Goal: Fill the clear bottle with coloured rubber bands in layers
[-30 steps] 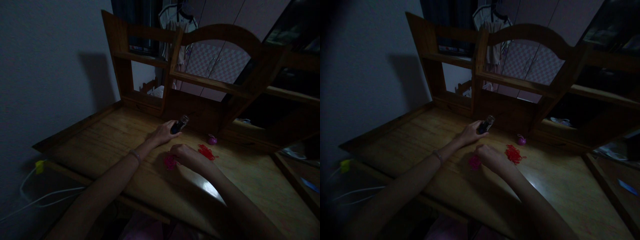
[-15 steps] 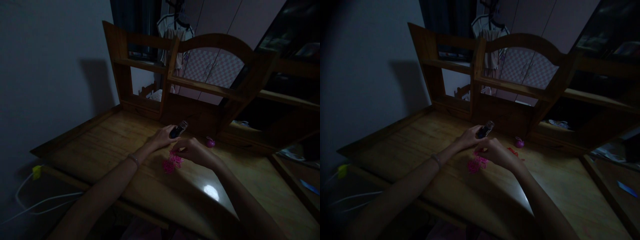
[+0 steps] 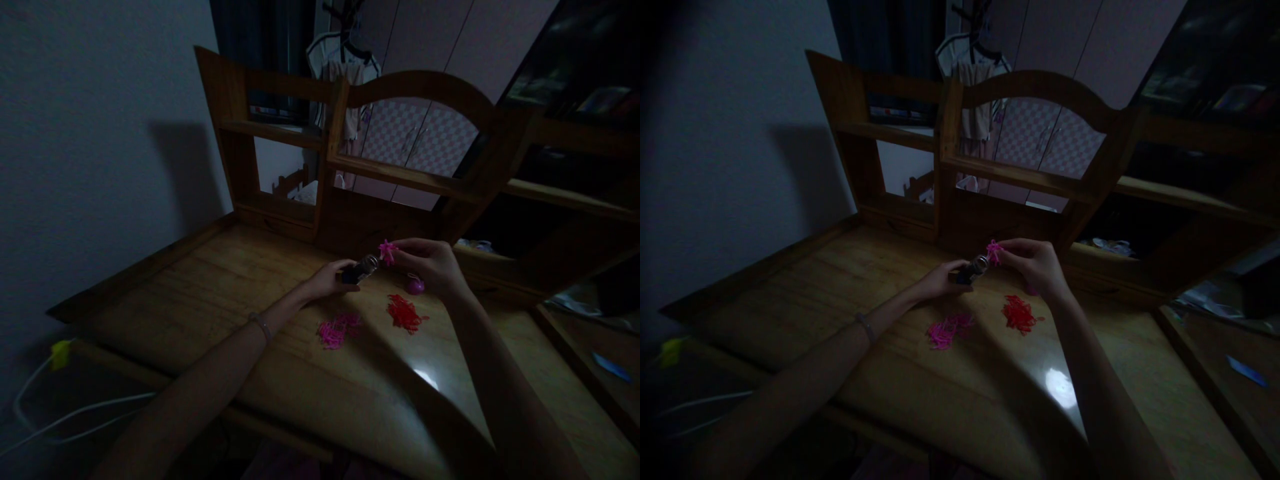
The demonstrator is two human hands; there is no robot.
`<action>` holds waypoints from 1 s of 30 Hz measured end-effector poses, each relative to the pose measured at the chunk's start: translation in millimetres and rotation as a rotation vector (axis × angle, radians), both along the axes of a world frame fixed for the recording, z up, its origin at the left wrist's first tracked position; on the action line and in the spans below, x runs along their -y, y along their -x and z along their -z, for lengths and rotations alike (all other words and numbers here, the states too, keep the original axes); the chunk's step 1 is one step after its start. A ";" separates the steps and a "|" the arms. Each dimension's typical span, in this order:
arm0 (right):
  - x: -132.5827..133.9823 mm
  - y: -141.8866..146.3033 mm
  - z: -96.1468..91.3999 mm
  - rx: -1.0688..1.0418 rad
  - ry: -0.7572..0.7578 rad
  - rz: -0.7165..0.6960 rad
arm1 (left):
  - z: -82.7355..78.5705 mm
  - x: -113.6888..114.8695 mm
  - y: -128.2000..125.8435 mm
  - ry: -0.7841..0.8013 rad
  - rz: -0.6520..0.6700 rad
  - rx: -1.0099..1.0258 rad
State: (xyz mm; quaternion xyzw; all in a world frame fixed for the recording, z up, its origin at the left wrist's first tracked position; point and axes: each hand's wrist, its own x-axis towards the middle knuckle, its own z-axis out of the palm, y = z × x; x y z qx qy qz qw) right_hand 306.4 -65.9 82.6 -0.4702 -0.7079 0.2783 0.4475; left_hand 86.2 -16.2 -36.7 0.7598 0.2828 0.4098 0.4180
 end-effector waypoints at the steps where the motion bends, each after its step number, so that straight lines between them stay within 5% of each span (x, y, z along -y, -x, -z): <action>1: -2.6 0.0 2.9 -0.030 -0.001 0.018 | -0.8 1.1 -0.5 0.007 0.009 0.008; 13: -1.3 31.6 32.2 0.013 -0.242 0.086 | 0.7 3.8 -1.1 0.114 0.060 0.031; 30: -2.5 18.7 20.0 0.076 -0.177 -0.051 | 1.3 3.7 -2.6 0.158 0.178 0.037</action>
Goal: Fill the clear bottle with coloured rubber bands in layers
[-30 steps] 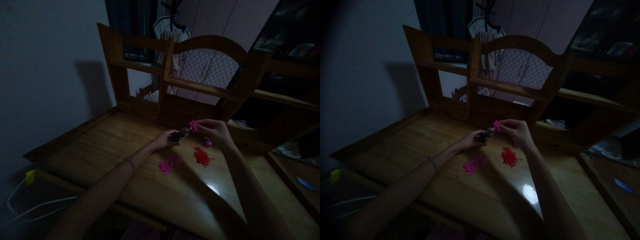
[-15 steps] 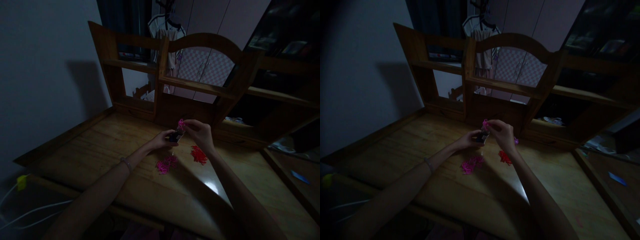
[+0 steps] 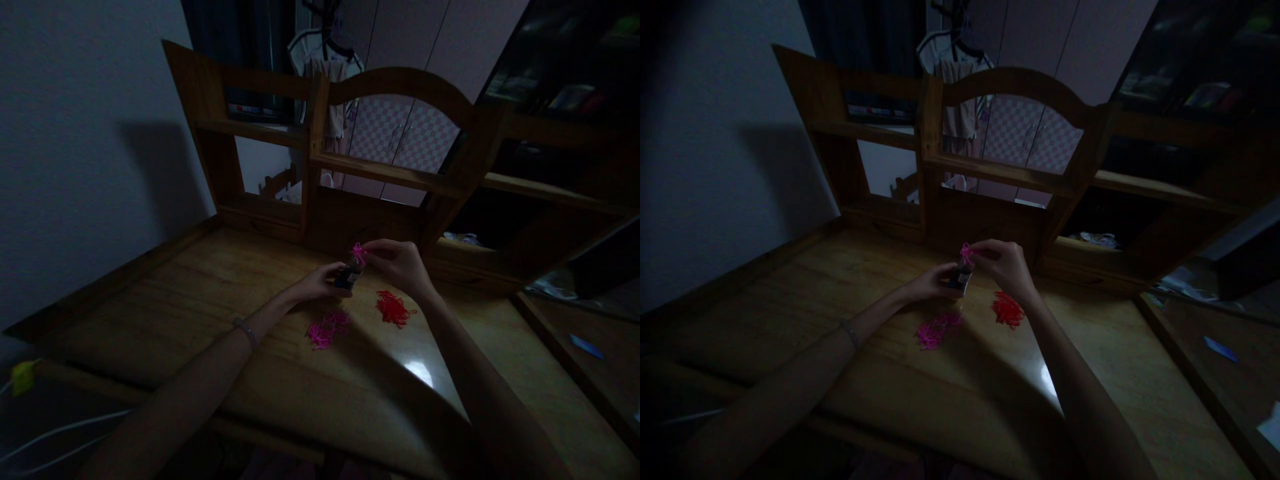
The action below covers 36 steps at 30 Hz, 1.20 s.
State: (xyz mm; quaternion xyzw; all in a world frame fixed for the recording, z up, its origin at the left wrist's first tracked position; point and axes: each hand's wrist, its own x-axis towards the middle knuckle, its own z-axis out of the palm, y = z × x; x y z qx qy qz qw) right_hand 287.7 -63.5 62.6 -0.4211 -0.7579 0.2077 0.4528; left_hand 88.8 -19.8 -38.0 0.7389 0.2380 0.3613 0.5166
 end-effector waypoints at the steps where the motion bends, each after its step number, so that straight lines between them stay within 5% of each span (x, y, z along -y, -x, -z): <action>1: 1.1 -1.0 -2.2 0.044 -0.016 0.005 | 0.4 -0.3 -0.4 0.005 0.009 -0.004; 16: 15.1 1.8 -24.0 0.514 -0.179 -0.016 | 2.2 0.9 -3.4 0.036 0.017 -0.044; 36: 19.6 -5.1 -25.2 0.578 -0.144 0.097 | -1.4 3.8 -3.7 -0.009 0.059 -0.038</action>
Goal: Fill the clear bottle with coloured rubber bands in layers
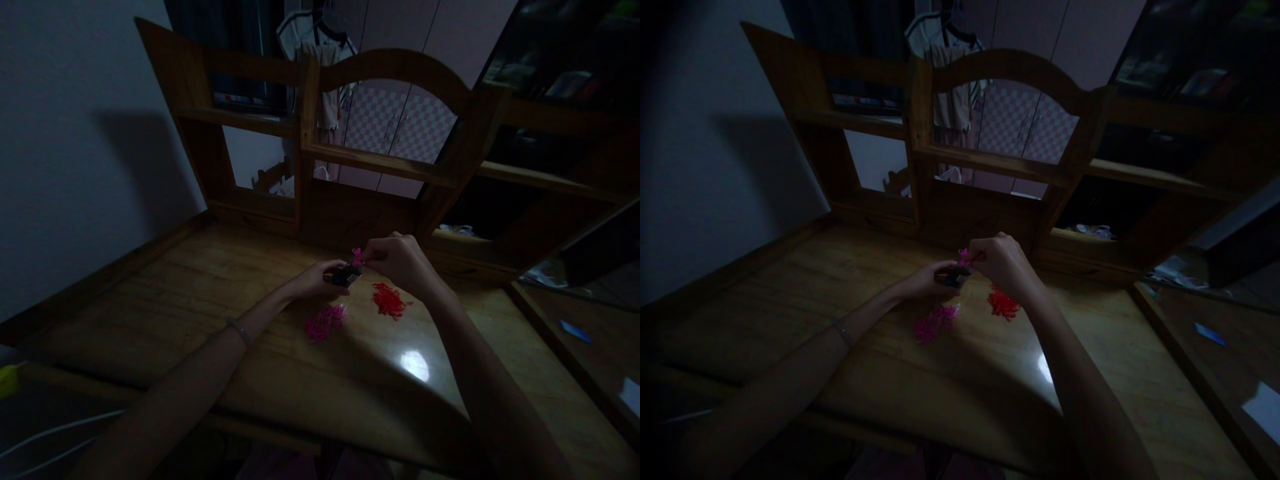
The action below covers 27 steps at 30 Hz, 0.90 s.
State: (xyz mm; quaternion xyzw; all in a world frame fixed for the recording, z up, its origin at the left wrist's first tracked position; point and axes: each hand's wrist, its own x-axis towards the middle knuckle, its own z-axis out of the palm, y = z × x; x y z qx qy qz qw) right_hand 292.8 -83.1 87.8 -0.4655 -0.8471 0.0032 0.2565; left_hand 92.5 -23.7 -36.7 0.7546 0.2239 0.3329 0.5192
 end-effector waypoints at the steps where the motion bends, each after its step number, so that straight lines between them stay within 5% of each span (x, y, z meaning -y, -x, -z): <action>1: 0.1 -0.5 0.2 0.000 0.007 0.004 | 0.0 0.3 0.0 0.005 -0.004 0.001; 9: -2.5 -1.0 -3.1 0.050 -0.066 -0.069 | -1.0 1.4 0.0 0.021 -0.023 -0.010; 21: -2.2 -9.7 -4.2 0.133 0.049 -0.173 | -1.8 2.4 0.1 0.060 -0.041 -0.014; 27: 0.5 -5.0 -2.5 -0.033 0.130 -0.150 | 1.4 -0.9 1.1 0.037 -0.028 -0.024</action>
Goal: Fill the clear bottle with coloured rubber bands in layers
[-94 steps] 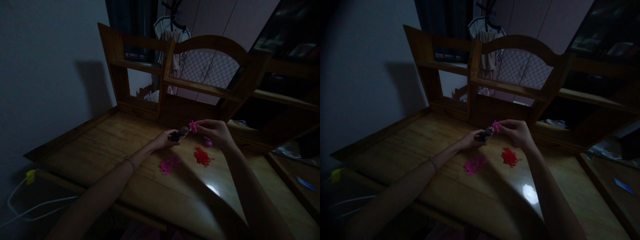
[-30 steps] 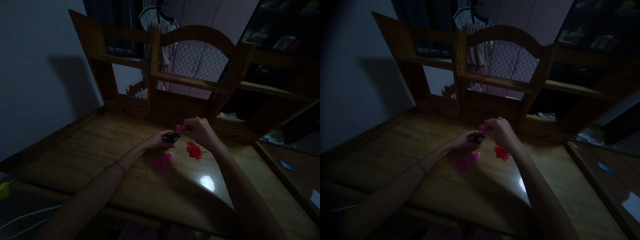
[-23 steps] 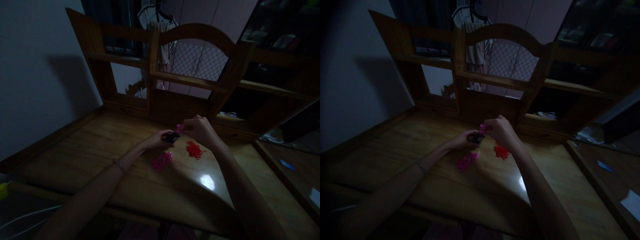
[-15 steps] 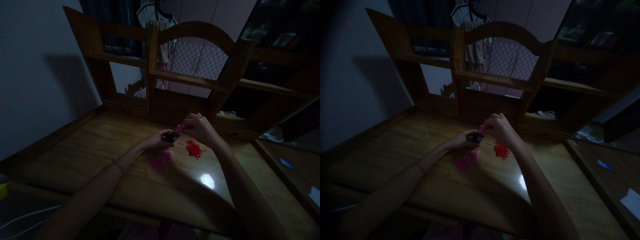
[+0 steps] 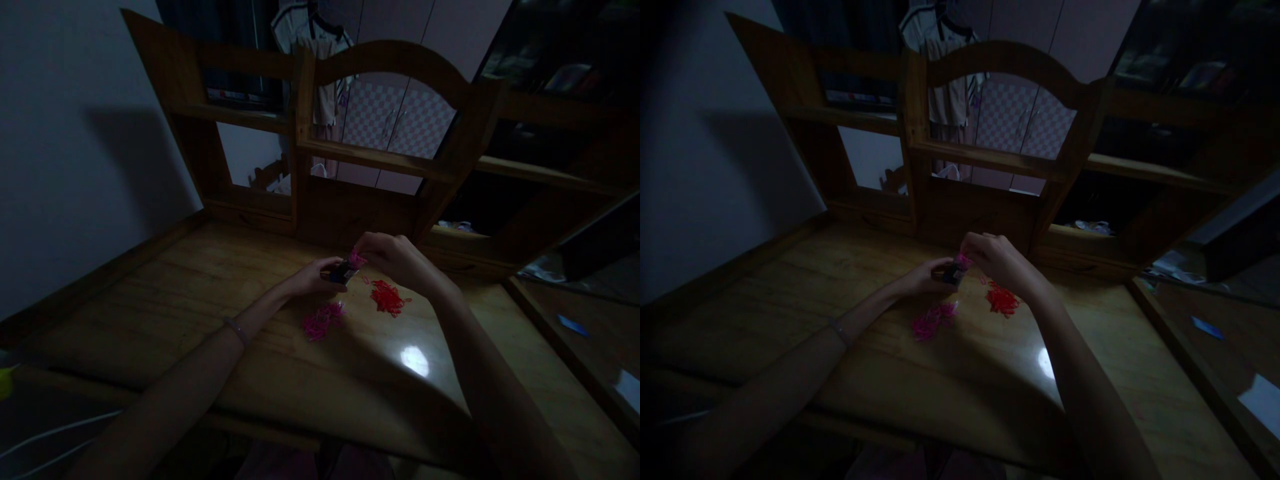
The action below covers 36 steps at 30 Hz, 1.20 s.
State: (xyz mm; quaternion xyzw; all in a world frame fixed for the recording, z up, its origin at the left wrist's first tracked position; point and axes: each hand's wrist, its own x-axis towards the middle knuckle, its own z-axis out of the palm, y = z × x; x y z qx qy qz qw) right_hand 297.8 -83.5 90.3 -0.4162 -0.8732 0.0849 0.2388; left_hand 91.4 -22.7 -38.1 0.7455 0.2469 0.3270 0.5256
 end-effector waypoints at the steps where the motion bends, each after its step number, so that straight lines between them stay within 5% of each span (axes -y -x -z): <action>1: -0.2 0.8 1.1 -0.028 0.010 0.014 | 0.9 -0.5 -0.1 0.001 0.003 0.002; 11: -5.7 1.5 4.9 -0.130 -0.084 0.045 | -2.6 1.8 0.2 -0.032 0.003 -0.003; 22: 4.1 1.9 -6.2 -0.220 0.009 0.090 | 4.5 -1.6 -1.7 -0.010 -0.008 0.020; 36: 6.1 3.8 -4.6 0.058 0.029 0.080 | 0.2 -1.5 -1.0 0.020 -0.038 -0.009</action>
